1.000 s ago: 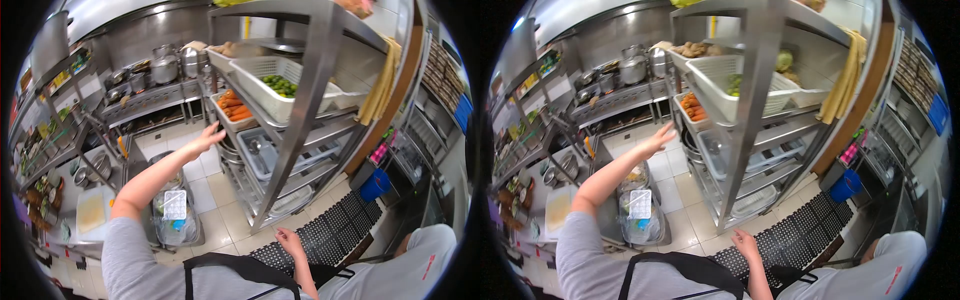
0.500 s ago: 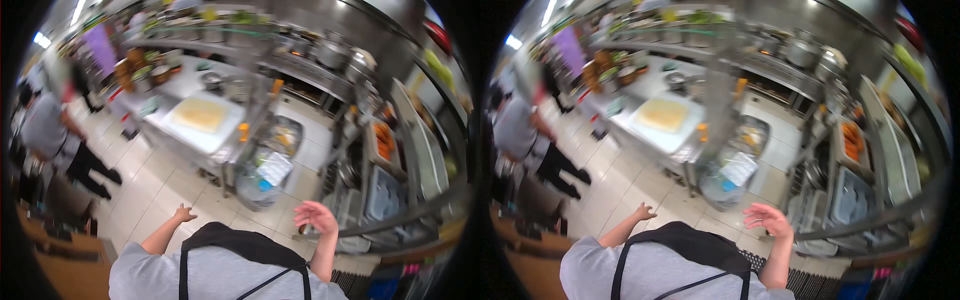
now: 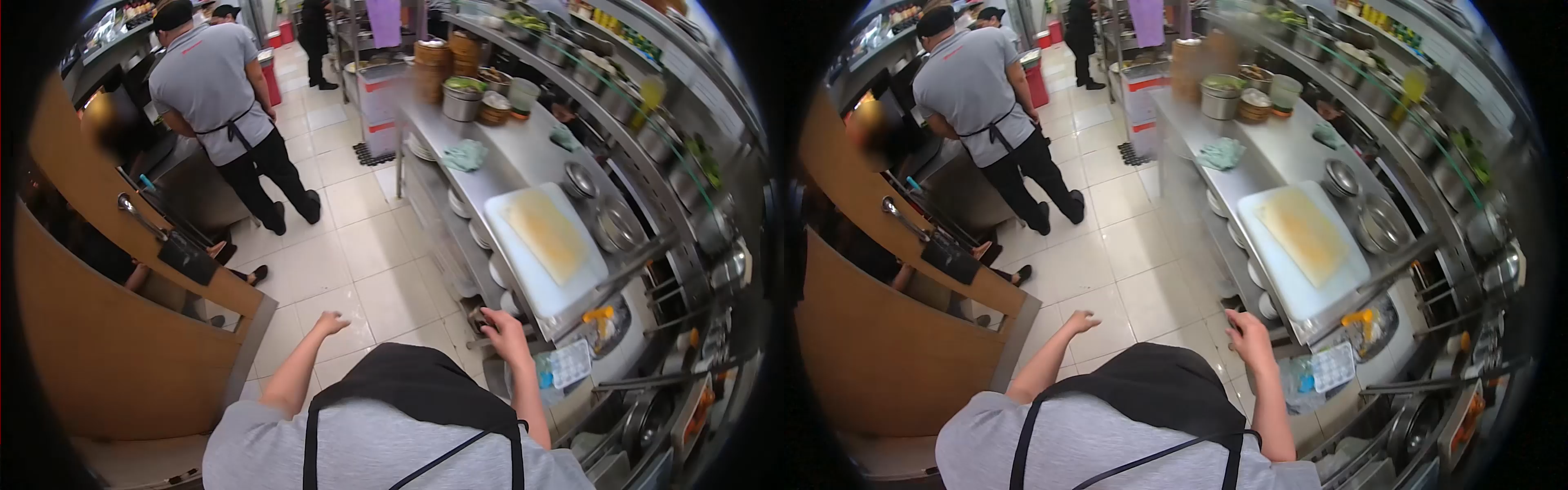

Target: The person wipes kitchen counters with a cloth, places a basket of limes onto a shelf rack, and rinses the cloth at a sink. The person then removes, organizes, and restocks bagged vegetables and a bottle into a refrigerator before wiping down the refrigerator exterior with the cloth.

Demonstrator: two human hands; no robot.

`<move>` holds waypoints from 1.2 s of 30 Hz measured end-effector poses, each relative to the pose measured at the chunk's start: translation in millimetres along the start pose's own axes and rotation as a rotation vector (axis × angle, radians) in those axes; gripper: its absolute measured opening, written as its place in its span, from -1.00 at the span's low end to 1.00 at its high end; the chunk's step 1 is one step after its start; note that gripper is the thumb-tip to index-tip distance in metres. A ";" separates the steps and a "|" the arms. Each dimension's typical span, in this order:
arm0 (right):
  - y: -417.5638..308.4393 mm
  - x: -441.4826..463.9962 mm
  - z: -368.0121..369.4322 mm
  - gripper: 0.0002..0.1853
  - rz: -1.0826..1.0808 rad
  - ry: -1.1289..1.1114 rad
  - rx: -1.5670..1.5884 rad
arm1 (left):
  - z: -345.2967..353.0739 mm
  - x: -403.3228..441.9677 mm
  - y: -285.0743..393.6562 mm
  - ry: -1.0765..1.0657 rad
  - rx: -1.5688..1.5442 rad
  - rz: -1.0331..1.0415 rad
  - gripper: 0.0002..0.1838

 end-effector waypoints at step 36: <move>-82.5 777.2 94.1 -0.65 -0.123 -0.245 -0.045 | -484.8 565.0 8.9 0.074 -0.196 -0.068 -0.39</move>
Point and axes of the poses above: each hand's wrist, its own x-axis towards the middle knuckle, its own z-axis out of the palm, y = z × x, the point moved 6 cm from there along x, towards the middle knuckle, and after that the axes turned 4 degrees about -y, right-handed, at the moved point
